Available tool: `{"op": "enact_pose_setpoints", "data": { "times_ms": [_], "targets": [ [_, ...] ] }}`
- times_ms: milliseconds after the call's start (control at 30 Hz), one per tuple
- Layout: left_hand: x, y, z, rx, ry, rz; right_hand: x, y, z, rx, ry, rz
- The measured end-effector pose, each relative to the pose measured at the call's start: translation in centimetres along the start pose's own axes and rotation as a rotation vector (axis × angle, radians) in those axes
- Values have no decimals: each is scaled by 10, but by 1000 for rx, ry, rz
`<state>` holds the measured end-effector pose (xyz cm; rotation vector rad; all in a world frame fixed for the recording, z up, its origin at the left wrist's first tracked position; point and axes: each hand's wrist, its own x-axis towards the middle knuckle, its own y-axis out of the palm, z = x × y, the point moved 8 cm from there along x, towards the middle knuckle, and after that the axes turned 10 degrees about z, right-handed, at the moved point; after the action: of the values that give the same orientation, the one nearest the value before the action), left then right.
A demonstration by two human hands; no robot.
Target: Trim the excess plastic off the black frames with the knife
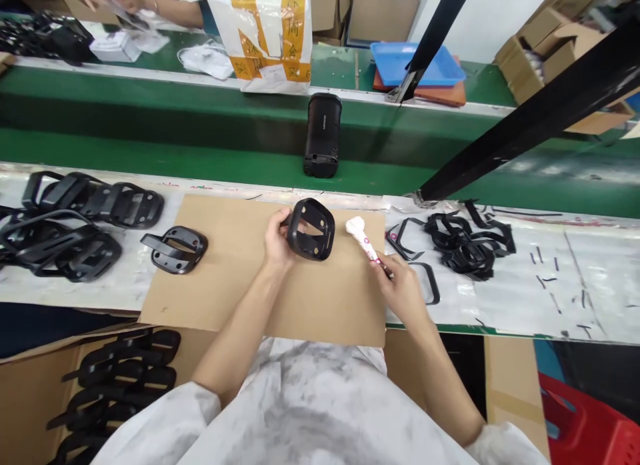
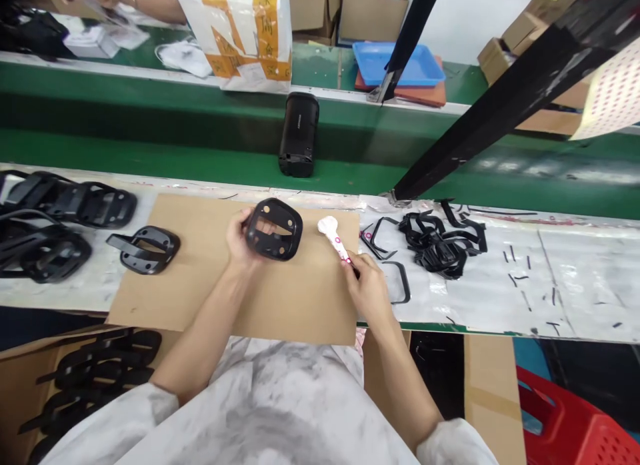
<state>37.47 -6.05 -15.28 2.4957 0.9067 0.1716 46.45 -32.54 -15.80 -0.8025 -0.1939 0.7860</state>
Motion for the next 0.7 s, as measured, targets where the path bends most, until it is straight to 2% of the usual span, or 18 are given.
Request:
{"op": "enact_pose_setpoints", "data": {
  "times_ms": [100, 167, 200, 267, 367, 433, 467, 533, 633, 700],
  "targets": [
    [-13, 17, -30, 39, 55, 92, 2, -2, 9, -32, -37, -92],
    [-25, 28, -43, 129, 80, 108, 1, -4, 24, 55, -73, -147],
    [-32, 33, -48, 174, 108, 113, 1, -3, 32, 151, -95, -134],
    [-49, 46, -57, 264, 220, 156, 1, 7, 53, 421, -158, -12],
    [-80, 71, -64, 437, 455, 333, 1, 25, 84, 750, -234, 223],
    [-101, 82, -63, 529, 583, 428, 3, 28, 92, 810, -216, 241],
    [-110, 82, -60, 561, 625, 440, 4, 27, 93, 815, -197, 225],
    [-121, 75, -51, 592, 656, 392, 7, 22, 93, 813, -181, 175],
    [-125, 55, -29, 560, 547, 282, 9, 15, 93, 808, -213, 145],
    [-124, 48, -11, 478, 392, 298, 10, 11, 91, 768, -222, 111]
  ]
}}
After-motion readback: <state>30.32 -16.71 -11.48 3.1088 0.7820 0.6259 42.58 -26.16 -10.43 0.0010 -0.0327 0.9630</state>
